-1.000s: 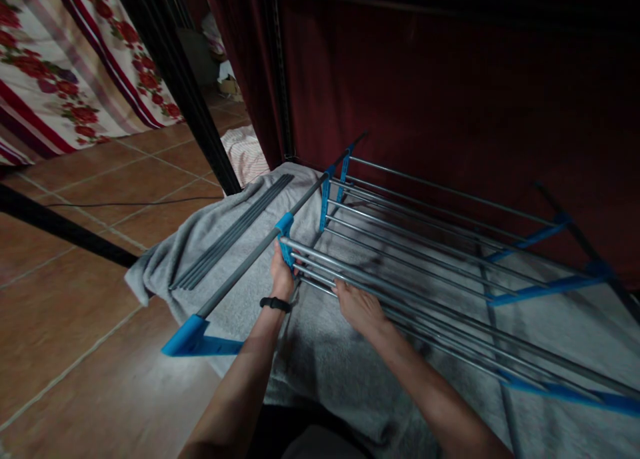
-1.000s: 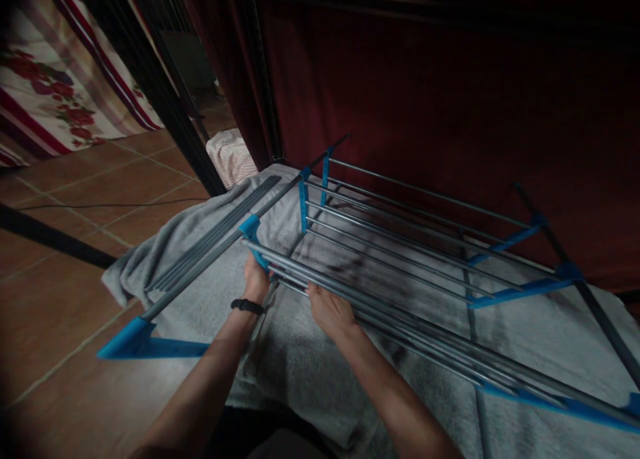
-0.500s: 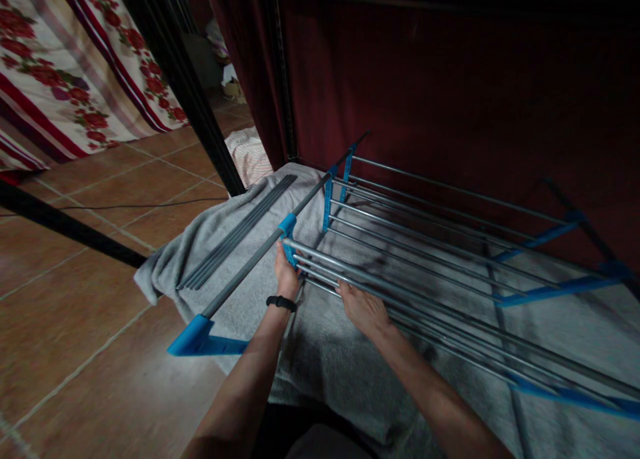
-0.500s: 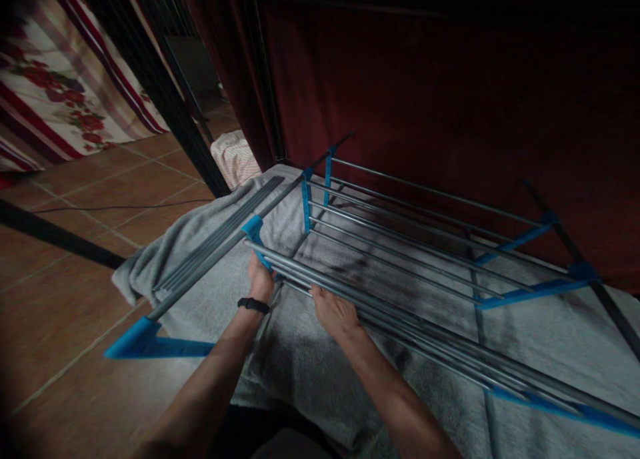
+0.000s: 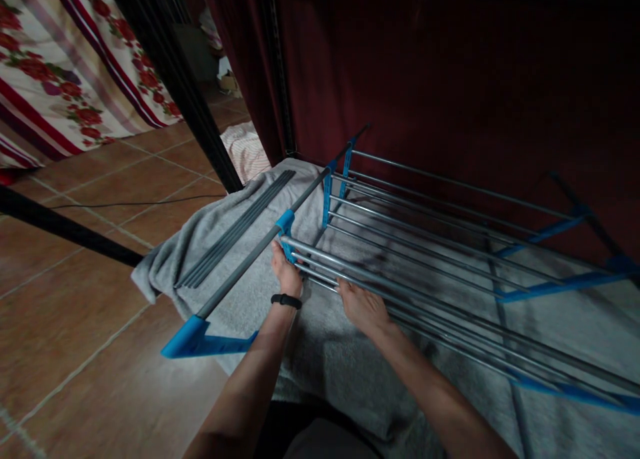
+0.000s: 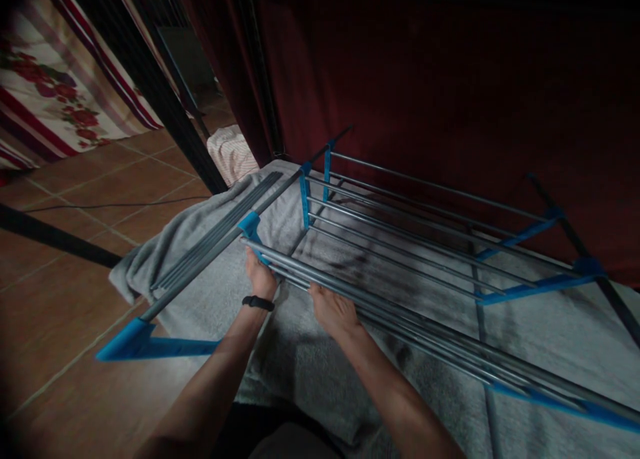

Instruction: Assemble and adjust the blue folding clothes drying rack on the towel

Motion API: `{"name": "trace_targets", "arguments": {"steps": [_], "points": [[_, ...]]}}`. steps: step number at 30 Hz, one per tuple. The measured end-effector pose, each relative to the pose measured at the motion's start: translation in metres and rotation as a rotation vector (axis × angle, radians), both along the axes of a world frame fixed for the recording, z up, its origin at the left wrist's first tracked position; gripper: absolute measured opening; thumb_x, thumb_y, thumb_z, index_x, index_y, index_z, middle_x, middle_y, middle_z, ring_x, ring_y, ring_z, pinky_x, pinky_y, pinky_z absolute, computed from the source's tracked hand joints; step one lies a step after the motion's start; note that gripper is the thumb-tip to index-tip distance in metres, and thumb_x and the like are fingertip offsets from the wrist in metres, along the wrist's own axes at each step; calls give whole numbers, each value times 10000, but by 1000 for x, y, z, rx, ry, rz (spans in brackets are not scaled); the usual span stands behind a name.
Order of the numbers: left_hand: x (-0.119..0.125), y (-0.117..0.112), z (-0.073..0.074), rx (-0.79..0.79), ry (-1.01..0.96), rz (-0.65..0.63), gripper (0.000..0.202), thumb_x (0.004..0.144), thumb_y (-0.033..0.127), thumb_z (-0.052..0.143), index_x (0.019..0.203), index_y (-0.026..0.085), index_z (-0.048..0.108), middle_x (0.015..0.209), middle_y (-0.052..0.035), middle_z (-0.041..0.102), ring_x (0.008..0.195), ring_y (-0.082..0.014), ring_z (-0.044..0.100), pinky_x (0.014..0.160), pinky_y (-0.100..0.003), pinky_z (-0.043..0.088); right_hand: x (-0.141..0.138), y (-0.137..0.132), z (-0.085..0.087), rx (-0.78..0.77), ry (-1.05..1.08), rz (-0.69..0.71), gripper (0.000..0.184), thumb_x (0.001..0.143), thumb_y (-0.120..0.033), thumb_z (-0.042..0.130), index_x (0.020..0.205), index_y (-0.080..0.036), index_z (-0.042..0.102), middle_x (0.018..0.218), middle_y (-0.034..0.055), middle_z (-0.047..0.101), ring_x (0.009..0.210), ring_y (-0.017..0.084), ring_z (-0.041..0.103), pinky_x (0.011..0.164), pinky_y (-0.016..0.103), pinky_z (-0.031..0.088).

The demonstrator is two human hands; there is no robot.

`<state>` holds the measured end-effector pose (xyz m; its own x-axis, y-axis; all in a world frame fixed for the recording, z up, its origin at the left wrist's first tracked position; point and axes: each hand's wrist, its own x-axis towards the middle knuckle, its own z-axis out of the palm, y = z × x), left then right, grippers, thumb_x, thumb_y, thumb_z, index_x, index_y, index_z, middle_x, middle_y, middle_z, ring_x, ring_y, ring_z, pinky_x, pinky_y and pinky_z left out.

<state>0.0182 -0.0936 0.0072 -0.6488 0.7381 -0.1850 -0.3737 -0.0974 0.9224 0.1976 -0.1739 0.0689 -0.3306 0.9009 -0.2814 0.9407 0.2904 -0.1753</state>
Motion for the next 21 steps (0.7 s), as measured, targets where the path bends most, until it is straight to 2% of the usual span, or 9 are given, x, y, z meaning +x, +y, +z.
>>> {"name": "trace_targets", "arguments": {"steps": [4, 9, 15, 21], "points": [[1, 0, 3, -3, -27, -1, 586, 914, 728, 453, 620, 222, 422, 483, 43, 403, 390, -93, 411, 346, -208, 330, 2, 4, 5, -42, 40, 6, 461, 1097, -348, 242, 1451, -246, 519, 1263, 114, 730, 1163, 234, 703, 916, 345, 543], [2, -1, 8, -24, -41, 11, 566, 909, 716, 475, 646, 217, 430, 511, 43, 428, 412, -94, 437, 368, -202, 349, 1, 6, 10, -71, 40, -4, 447, 1093, -340, 263, 1441, -243, 526, 1265, 122, 728, 1190, 226, 692, 943, 327, 534], [2, -3, 13, -71, -69, -5, 516, 957, 636, 459, 664, 211, 464, 549, 28, 483, 445, -100, 458, 396, -214, 366, 2, 8, 11, -87, 69, -6, 441, 1093, -362, 269, 1397, -237, 562, 1184, 114, 756, 1124, 242, 721, 895, 327, 536], [2, -3, 14, -78, -53, 0, 472, 974, 586, 459, 689, 210, 466, 569, 25, 500, 465, -106, 463, 424, -223, 365, 8, 14, 8, -117, 189, -21, 438, 1087, -377, 306, 1408, -235, 568, 1312, 107, 707, 1241, 223, 658, 1004, 324, 490]]}}
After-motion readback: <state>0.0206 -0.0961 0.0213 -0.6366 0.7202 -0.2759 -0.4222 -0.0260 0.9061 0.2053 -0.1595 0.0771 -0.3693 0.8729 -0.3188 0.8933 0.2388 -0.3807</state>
